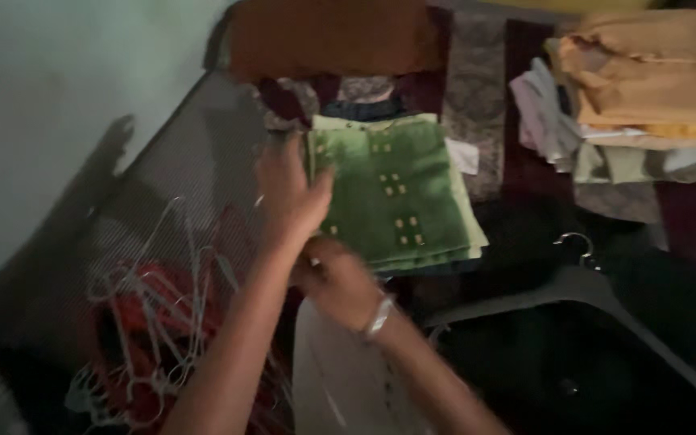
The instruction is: The person sits on a bed and organizes clothes by placing garments on hangers and stacking folded items. They handle a patterned jacket and a dark shirt, placing each on a hanger, and arrange stacks of folded fabrics and hangers on the bed.
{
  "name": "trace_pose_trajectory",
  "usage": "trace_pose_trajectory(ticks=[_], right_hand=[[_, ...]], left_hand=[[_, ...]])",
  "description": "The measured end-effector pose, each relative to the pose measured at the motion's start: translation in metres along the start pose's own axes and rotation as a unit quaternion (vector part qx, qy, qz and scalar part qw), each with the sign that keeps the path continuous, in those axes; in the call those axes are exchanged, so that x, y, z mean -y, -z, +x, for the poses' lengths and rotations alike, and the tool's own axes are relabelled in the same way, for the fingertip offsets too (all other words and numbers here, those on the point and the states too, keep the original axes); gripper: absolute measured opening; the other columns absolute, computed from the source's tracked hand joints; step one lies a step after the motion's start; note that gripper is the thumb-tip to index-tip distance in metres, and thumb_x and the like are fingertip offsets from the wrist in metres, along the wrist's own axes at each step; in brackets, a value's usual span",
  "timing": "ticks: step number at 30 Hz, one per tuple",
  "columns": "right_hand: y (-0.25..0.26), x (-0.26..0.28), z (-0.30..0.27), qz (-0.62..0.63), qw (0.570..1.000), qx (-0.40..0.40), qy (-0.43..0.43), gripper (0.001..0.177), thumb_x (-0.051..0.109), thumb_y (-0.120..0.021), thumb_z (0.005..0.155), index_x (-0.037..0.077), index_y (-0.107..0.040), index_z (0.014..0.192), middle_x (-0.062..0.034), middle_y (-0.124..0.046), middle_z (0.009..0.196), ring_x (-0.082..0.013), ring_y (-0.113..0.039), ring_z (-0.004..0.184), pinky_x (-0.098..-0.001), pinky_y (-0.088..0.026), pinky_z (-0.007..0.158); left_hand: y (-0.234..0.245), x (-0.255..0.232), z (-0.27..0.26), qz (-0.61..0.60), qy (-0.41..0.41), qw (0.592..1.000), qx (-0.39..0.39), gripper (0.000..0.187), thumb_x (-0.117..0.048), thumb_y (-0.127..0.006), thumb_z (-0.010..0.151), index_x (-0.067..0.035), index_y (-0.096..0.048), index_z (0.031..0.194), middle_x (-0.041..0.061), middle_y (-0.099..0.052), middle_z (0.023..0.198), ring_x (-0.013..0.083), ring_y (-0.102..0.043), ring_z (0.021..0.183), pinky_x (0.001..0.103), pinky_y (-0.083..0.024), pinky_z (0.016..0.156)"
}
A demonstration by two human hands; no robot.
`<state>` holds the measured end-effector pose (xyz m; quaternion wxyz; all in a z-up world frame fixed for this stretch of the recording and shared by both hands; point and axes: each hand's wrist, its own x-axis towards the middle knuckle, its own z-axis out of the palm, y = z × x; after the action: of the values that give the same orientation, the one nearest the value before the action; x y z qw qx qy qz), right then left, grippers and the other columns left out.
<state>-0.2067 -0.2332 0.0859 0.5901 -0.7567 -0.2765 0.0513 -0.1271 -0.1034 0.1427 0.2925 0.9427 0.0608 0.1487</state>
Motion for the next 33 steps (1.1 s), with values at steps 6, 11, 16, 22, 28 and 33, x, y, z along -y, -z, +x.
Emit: trace_pose_trajectory(ticks=[6, 11, 16, 22, 28, 33], right_hand=[[0.171, -0.082, 0.023, -0.245, 0.94, -0.225, -0.071, 0.027, 0.015, -0.067, 0.087, 0.003, -0.074, 0.11, -0.0197, -0.074, 0.107, -0.0352, -0.071, 0.097, -0.0455, -0.056, 0.083], [0.252, -0.202, 0.056, -0.383, 0.888, -0.225, -0.117, 0.035, 0.014, -0.065, 0.089, 0.008, -0.068, 0.123, -0.0215, -0.065, 0.124, -0.0407, -0.065, 0.108, -0.049, -0.054, 0.09], [0.259, -0.288, 0.102, -0.419, 0.867, -0.149, -0.225, 0.061, 0.023, -0.067, 0.09, 0.009, -0.048, 0.146, -0.0251, -0.048, 0.145, -0.0468, -0.055, 0.122, -0.0549, -0.05, 0.093], [0.231, -0.334, 0.146, -0.487, 0.794, 0.009, -0.365, 0.043, 0.032, -0.048, 0.108, 0.02, -0.047, 0.149, -0.0116, -0.053, 0.148, -0.0341, -0.057, 0.133, -0.0525, -0.051, 0.103], [0.236, -0.3, 0.159, -0.222, 0.84, -0.239, -0.435, 0.032, 0.03, -0.051, 0.105, 0.013, -0.062, 0.131, -0.0145, -0.062, 0.131, -0.033, -0.064, 0.117, -0.0452, -0.056, 0.092], [0.297, -0.247, 0.178, -0.072, 0.879, -0.437, -0.177, 0.026, 0.022, -0.054, 0.102, 0.01, -0.067, 0.121, -0.0109, -0.067, 0.116, -0.026, -0.066, 0.103, -0.0381, -0.057, 0.084]], left_hand=[[-0.12, -0.042, 0.035, 0.185, -0.126, 0.974, 0.037, 0.071, -0.059, -0.046, 0.101, -0.022, -0.033, 0.159, 0.013, -0.016, 0.169, 0.0389, -0.004, 0.156, 0.074, -0.006, 0.117], [-0.157, -0.003, 0.042, 0.232, -0.056, 0.962, 0.132, 0.071, -0.064, -0.035, 0.1, -0.03, -0.022, 0.161, 0.004, -0.002, 0.17, 0.0352, 0.005, 0.156, 0.07, 0.001, 0.118], [-0.168, 0.011, 0.043, 0.243, -0.075, 0.961, 0.108, 0.071, -0.064, -0.038, 0.099, -0.03, -0.027, 0.16, 0.003, -0.008, 0.171, 0.0334, 0.002, 0.157, 0.067, 0.0, 0.119], [-0.177, 0.024, 0.041, 0.201, -0.107, 0.973, 0.042, 0.069, -0.065, -0.043, 0.098, -0.031, -0.034, 0.157, 0.003, -0.016, 0.169, 0.0315, -0.005, 0.156, 0.066, -0.001, 0.119], [-0.17, 0.02, 0.036, 0.189, -0.106, 0.976, 0.027, 0.069, -0.063, -0.042, 0.099, -0.031, -0.032, 0.16, 0.004, -0.017, 0.169, 0.0322, -0.006, 0.157, 0.065, 0.0, 0.12], [-0.145, 0.014, 0.033, 0.156, -0.068, 0.98, 0.101, 0.069, -0.063, -0.042, 0.1, -0.032, -0.027, 0.16, 0.004, -0.013, 0.17, 0.0328, -0.001, 0.156, 0.066, 0.002, 0.119]])
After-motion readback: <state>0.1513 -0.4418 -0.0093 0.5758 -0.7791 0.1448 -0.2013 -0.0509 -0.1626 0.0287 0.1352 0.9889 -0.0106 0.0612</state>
